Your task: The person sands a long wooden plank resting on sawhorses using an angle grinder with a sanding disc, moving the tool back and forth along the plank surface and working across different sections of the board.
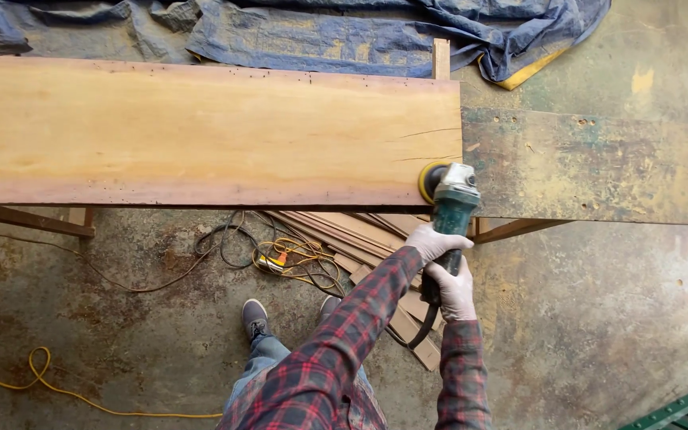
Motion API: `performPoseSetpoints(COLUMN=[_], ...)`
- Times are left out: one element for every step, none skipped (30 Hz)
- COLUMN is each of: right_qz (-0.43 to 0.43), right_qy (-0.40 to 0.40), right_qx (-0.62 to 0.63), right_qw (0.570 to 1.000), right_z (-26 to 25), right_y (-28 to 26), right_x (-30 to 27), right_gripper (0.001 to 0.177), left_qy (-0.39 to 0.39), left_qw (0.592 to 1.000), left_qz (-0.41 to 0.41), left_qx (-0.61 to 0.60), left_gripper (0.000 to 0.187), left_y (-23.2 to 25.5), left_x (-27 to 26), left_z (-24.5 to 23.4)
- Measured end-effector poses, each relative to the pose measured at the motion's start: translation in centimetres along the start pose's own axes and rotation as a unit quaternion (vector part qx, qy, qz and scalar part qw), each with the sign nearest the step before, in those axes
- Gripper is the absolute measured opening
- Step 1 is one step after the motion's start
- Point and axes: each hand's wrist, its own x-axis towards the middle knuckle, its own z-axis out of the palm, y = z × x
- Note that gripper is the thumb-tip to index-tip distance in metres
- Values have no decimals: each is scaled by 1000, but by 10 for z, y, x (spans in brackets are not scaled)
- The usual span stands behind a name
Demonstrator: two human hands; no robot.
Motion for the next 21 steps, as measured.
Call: performPoseSetpoints(right_qz=[0,0,0,0,-4,-8,-7,-12,-17,-17,-14,-12,-12,-6,1,1,-1,-1,-1,-3,-6], right_qy=[-1,6,13,12,13,13,12,9,6,3,-1,-7,-10,-18,-26,-29,-42,-54,-56,-68,-80], right_qx=[-1,5,11,10,12,15,15,13,10,10,5,-1,-2,-9,-15,-16,-23,-30,-31,-39,-48], right_qw=[1000,1000,1000,1000,1000,1000,1000,1000,1000,1000,1000,1000,1000,1000,1000,999,999,998,998,997,996], right_z=[-2,-4,-5,-5,-4,-3,-1,3,7,13,19,26,34,42,49,58,68,76,85,95,104], right_y=[-1,-2,-2,-1,-1,1,1,1,1,1,0,-1,-2,-3,-3,-4,-5,-5,-4,-4,-3], right_x=[2,3,4,5,6,6,5,3,2,-1,-4,-6,-8,-12,-16,-19,-22,-26,-28,-30,-32], right_gripper=[47,47,47,47,47,47,47,47,47,47,48,49,49,50,51,51,52,52,52,53,53], left_qy=[1,-1,-4,-3,-3,-3,-2,-1,1,3,4,5,7,8,9,11,22,33,35,53,71], left_qw=[1000,1000,1000,1000,999,998,998,999,999,999,1000,1000,1000,1000,999,999,998,996,995,994,992], left_qz=[0,-9,-17,-18,-28,-38,-40,-34,-29,-29,-23,-15,-14,-5,3,3,8,13,12,11,10], left_qx=[-1,8,18,17,28,39,39,30,20,20,12,4,3,-19,-41,-42,-65,-87,-87,-95,-103], left_gripper=[56,58,60,60,61,62,62,63,63,63,62,61,61,58,55,55,52,49,49,48,47], left_y=[3,5,8,10,11,12,11,9,8,7,7,7,3,-1,-6,-7,-8,-10,-11,-11,-11], left_x=[2,4,5,5,4,3,2,1,-1,-5,-10,-14,-16,-20,-23,-27,-30,-34,-39,-43,-47], left_z=[2,5,7,6,5,3,0,-3,-7,-14,-21,-28,-36,-43,-50,-60,-69,-78,-88,-98,-108])
